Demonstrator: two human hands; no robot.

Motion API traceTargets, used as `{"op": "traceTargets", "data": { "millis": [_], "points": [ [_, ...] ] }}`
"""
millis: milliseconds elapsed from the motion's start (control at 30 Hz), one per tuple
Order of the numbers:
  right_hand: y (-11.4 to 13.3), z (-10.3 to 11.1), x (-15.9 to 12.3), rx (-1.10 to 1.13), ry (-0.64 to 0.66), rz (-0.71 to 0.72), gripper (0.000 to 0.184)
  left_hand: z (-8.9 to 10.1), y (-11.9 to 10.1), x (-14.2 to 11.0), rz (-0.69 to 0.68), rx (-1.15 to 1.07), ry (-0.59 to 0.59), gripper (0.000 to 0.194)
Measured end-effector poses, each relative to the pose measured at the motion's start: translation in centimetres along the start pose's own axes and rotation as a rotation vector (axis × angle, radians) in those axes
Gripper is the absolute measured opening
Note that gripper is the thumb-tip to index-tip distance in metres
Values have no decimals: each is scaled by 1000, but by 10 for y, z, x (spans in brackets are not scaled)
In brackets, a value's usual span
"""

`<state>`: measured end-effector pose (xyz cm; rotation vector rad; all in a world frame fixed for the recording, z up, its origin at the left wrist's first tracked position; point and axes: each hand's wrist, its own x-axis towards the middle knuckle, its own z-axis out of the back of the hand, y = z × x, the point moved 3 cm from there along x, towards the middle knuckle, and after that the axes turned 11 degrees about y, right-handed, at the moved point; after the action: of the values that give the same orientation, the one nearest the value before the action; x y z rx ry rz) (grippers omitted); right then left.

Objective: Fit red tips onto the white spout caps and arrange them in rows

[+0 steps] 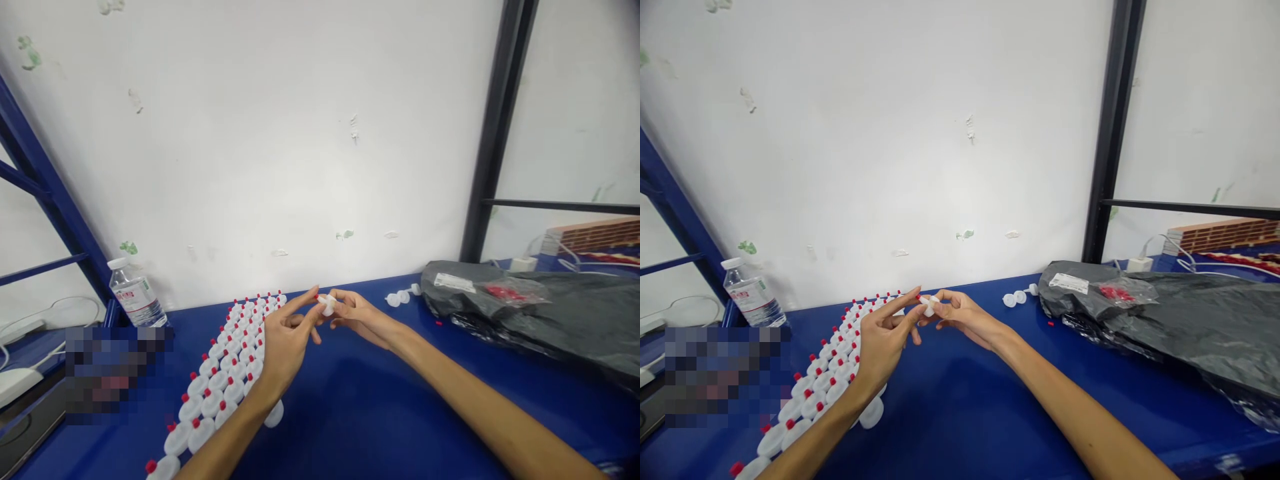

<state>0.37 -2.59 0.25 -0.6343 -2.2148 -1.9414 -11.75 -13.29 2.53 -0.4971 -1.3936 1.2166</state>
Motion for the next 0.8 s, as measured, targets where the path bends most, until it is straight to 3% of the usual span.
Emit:
{"op": "traceTargets", "data": {
  "millis": [367,533,600,700,800],
  "points": [
    [-7,-5,0,110,61,-22,34,3,-5,1,-30,52,10,40],
    [-5,-1,-3,185,117,-115,54,17,-29,-5,-112,180,-45,30],
    [-3,4,-4,207,71,-144,58,29,-43,-20,-112,276,-63,27],
    [2,12,-4,200,-74,-126,57,53,-55,-65,-89,484,-16,21],
    [7,14,-3,191,-169,-104,49,86,-43,-122,133,657,-5,21]
  ]
}}
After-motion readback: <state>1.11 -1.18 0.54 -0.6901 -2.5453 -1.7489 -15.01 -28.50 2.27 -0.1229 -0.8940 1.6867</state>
